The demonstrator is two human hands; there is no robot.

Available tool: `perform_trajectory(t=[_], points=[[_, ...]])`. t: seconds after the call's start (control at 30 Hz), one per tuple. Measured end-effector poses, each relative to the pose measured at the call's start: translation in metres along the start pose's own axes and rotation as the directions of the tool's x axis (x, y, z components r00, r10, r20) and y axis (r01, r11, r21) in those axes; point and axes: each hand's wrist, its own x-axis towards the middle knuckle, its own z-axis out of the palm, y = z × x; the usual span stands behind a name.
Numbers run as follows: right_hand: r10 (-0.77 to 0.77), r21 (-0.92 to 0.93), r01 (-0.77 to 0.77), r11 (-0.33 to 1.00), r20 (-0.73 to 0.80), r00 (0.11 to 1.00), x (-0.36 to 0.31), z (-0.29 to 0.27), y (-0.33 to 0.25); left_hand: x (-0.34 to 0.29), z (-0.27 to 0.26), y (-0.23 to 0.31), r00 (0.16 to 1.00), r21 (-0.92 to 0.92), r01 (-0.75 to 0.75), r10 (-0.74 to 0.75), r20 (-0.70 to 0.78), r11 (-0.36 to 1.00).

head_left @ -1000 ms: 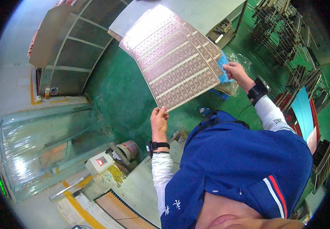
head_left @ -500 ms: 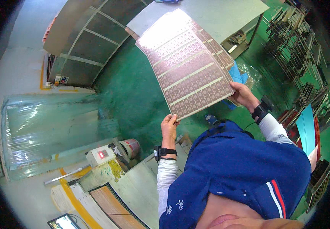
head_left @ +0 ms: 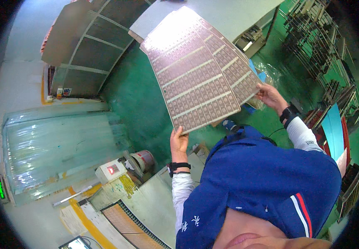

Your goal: Handling and placing printed circuit board sheets onto an industrial machine for processing.

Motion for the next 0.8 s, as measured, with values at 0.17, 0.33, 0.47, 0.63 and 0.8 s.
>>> perform_trajectory(t=[0.17, 0.33, 0.47, 0.63, 0.8], points=[[0.181, 0.180, -0.174, 0.968, -0.025, 0.983, 0.003, 0.011, 0.047, -0.004, 0.026, 0.017, 0.999, -0.343, -0.030, 0.038, 0.016, 0.939], [0.040, 0.137, -0.020, 0.990, -0.141, 0.989, -0.005, 0.052, 0.027, 0.003, 0.024, 0.017, 0.987, -0.460, -0.031, 0.100, 0.125, 0.887], [-0.044, 0.020, 0.053, 0.998, -0.307, 0.951, 0.005, 0.044, 0.023, 0.008, 0.017, 0.014, 0.997, -0.394, -0.038, 0.063, 0.050, 0.918], [-0.107, -0.069, 0.091, 0.993, -0.268, 0.958, 0.024, 0.018, 0.031, 0.003, 0.017, 0.048, 0.989, -0.369, -0.091, 0.127, 0.075, 0.925], [-0.091, -0.122, 0.051, 0.991, -0.353, 0.931, 0.028, 0.012, 0.027, 0.006, 0.013, 0.051, 0.986, -0.453, -0.055, 0.121, 0.118, 0.890]])
